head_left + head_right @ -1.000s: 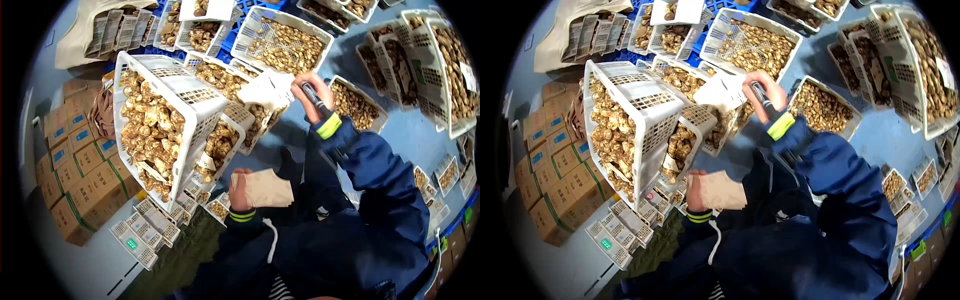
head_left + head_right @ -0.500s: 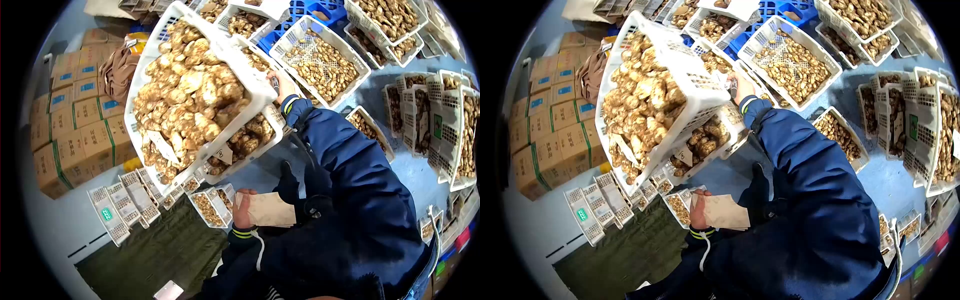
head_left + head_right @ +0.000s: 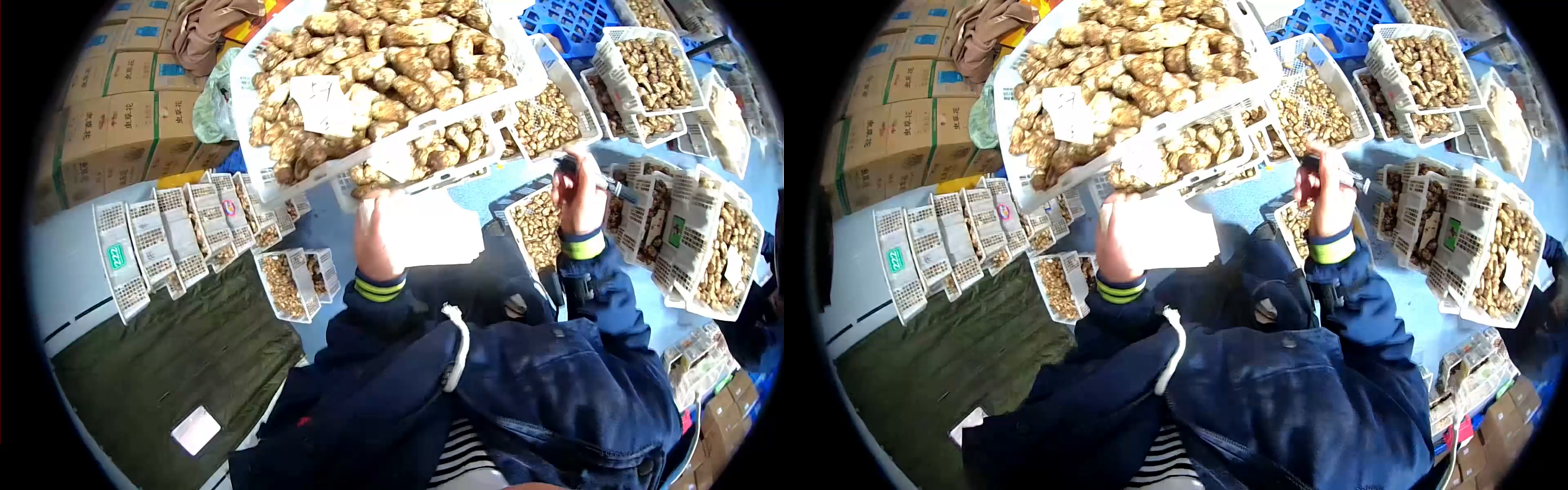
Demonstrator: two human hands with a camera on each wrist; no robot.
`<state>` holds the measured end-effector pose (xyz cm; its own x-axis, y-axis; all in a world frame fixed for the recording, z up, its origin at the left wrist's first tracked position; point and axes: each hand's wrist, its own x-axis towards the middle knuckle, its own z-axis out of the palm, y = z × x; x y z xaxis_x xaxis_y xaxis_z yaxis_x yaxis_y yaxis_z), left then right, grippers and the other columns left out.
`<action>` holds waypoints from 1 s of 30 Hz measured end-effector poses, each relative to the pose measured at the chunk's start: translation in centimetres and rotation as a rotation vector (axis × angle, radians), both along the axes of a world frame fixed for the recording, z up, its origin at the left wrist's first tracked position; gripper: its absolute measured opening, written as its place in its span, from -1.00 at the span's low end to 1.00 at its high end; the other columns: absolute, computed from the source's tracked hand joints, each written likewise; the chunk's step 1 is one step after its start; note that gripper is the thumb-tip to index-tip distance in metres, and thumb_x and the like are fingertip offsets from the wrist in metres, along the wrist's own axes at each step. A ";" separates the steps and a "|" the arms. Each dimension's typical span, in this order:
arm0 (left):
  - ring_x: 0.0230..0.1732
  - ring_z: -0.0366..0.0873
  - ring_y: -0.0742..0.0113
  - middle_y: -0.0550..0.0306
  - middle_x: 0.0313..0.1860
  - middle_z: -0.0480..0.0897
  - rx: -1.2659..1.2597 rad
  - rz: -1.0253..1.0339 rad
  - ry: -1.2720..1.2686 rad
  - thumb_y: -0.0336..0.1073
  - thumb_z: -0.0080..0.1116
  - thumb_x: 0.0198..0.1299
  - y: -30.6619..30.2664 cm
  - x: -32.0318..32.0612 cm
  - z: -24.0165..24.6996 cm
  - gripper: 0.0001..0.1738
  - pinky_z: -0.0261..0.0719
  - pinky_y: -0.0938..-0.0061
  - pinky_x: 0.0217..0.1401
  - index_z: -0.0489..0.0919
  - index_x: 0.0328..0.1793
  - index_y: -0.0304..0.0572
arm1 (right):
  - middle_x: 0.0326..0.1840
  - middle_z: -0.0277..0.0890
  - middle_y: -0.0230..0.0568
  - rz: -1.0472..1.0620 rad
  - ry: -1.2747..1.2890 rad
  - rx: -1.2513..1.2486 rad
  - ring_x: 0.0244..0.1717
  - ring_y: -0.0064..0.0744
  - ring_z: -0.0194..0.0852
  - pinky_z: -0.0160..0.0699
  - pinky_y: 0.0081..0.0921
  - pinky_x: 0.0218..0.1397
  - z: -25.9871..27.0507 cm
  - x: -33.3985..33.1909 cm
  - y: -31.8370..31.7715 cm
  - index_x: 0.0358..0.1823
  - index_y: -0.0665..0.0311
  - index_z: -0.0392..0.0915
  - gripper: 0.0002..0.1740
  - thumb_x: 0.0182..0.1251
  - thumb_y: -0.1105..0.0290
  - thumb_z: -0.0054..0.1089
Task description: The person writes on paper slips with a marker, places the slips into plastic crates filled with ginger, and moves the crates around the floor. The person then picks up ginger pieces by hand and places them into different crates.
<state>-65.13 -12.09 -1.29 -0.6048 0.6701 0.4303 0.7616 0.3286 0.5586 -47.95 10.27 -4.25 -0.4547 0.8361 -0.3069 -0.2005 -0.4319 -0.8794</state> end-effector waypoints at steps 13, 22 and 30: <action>-0.21 0.50 0.40 0.06 -0.25 0.56 0.494 -0.373 -1.535 -0.33 -0.12 0.33 -2.9 -0.5 8.2 -0.80 0.46 0.53 -0.08 0.44 -0.13 -0.33 | -0.46 0.46 -0.42 0.090 -0.137 0.281 -0.44 -0.74 0.33 0.35 -0.73 -0.34 13.0 -5.3 -20.9 -0.25 0.35 0.48 -0.80 0.22 0.35 0.21; -0.21 0.47 0.44 0.09 -0.25 0.56 0.534 -0.419 -1.507 -0.31 -0.11 0.34 -8.5 -3.2 7.9 -0.78 0.41 0.55 -0.05 0.47 -0.17 -0.34 | -0.40 0.51 -0.34 -0.058 -0.230 0.431 -0.40 -0.70 0.38 0.40 -0.72 -0.32 13.3 -8.5 -27.4 -0.27 0.35 0.46 -0.82 0.17 0.43 0.25; -0.15 0.50 0.34 0.03 -0.20 0.56 0.561 -0.445 -1.567 -0.29 -0.11 0.33 -10.9 -4.8 8.1 -0.78 0.44 0.45 0.01 0.44 -0.09 -0.30 | -0.50 0.49 -0.35 0.020 -0.224 0.585 -0.48 -0.70 0.36 0.40 -0.69 -0.38 13.5 -9.5 -29.6 -0.33 0.34 0.44 -0.82 0.19 0.41 0.23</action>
<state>-69.94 -23.02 6.76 -0.4682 0.8753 -0.1207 -0.6072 -0.2194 0.7637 -57.49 -19.28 9.20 -0.4493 0.8866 0.1096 0.0195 0.1324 -0.9910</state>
